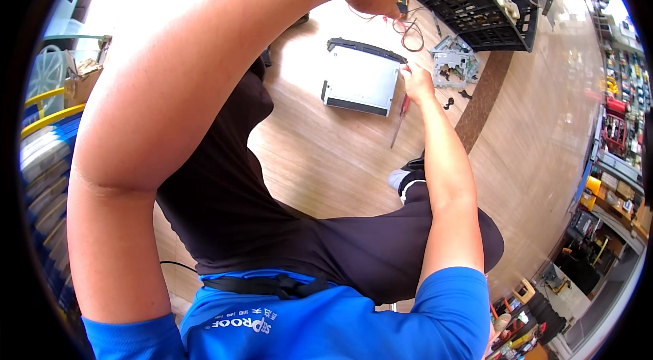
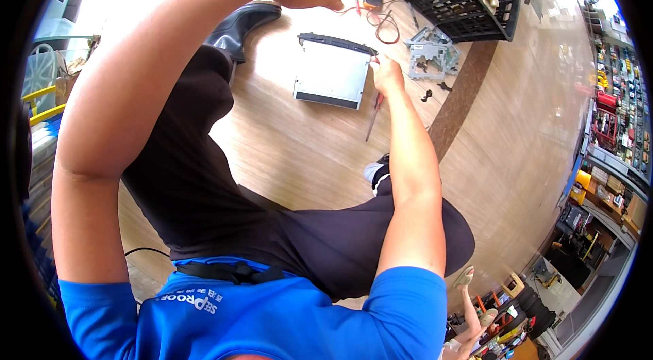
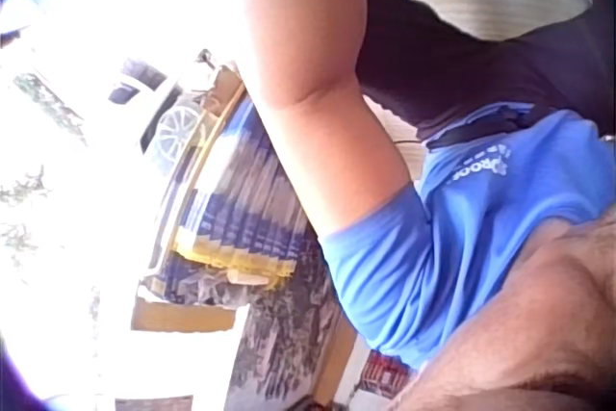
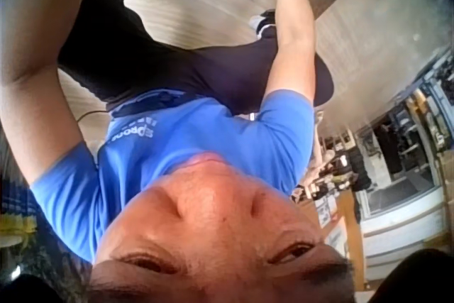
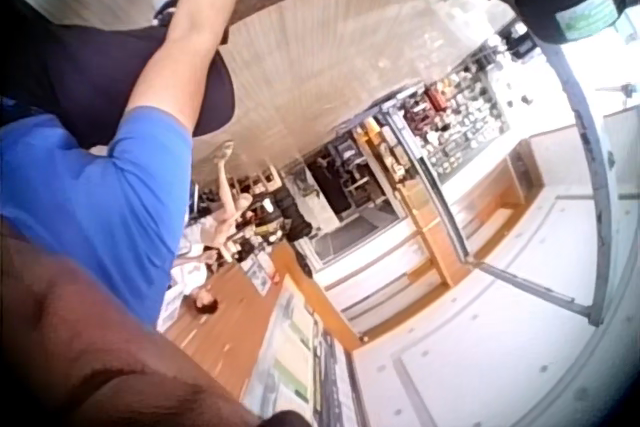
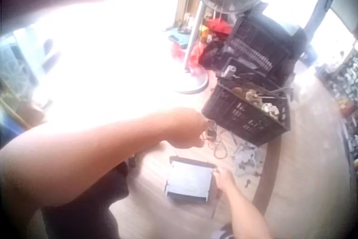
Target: The person handles an electronic device on the floor, using a screwdriver to remove or adjust internal components. They manipulate various wires and metal parts within the device casing.
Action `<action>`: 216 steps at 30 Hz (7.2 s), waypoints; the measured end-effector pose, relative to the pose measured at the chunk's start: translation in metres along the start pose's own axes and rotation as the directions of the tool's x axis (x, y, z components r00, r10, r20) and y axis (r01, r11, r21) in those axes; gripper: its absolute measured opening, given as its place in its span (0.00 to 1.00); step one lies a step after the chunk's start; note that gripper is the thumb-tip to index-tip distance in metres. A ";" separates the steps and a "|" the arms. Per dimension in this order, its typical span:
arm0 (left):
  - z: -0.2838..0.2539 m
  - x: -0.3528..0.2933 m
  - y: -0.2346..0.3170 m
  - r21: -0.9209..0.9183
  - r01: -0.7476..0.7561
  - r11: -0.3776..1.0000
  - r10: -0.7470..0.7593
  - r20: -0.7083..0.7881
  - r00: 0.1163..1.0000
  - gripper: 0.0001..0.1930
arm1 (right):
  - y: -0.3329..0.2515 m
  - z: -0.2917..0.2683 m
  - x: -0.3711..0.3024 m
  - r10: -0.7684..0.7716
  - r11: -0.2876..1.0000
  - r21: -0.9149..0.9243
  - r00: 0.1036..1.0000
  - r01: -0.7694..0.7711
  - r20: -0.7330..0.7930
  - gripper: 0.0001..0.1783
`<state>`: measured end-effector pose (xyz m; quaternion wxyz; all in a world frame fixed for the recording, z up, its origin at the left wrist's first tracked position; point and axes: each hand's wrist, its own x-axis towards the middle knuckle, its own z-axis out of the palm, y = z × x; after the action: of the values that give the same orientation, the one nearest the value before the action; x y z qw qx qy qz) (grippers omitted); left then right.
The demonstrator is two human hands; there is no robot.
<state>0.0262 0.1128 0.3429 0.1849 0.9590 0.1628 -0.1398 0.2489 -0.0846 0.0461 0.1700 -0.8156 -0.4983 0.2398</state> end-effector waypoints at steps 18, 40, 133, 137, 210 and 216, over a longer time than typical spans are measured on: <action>0.007 0.012 0.004 0.021 -0.083 0.996 0.084 -0.060 0.995 0.18 | -0.015 -0.002 0.006 -0.085 0.919 -0.373 0.989 0.125 0.124 0.10; 0.011 0.016 0.005 0.082 0.032 0.996 -0.033 0.007 0.999 0.18 | -0.034 0.009 0.000 0.052 0.877 -0.480 0.996 -0.014 0.066 0.17; 0.022 0.023 -0.001 0.110 -0.025 0.994 0.027 -0.012 1.000 0.25 | -0.025 0.026 -0.011 -0.028 0.883 -0.469 0.997 -0.008 -0.069 0.13; 0.026 0.021 -0.008 0.102 -0.044 0.994 0.049 -0.050 0.998 0.25 | -0.029 0.027 -0.011 0.034 0.909 -0.414 0.998 -0.051 -0.049 0.18; 0.018 0.017 0.007 0.098 -0.004 0.995 0.001 0.030 1.000 0.21 | -0.019 0.023 -0.012 -0.066 0.868 -0.494 0.998 0.051 -0.013 0.11; 0.023 0.020 0.005 0.129 0.011 0.992 -0.014 0.028 1.000 0.22 | -0.020 0.027 -0.011 0.064 0.919 -0.385 0.996 -0.080 -0.054 0.10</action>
<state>0.0412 0.1048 0.3175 0.1240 0.9659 0.1568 -0.1648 0.2148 -0.0844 0.0362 0.0067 -0.8557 -0.5019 0.1262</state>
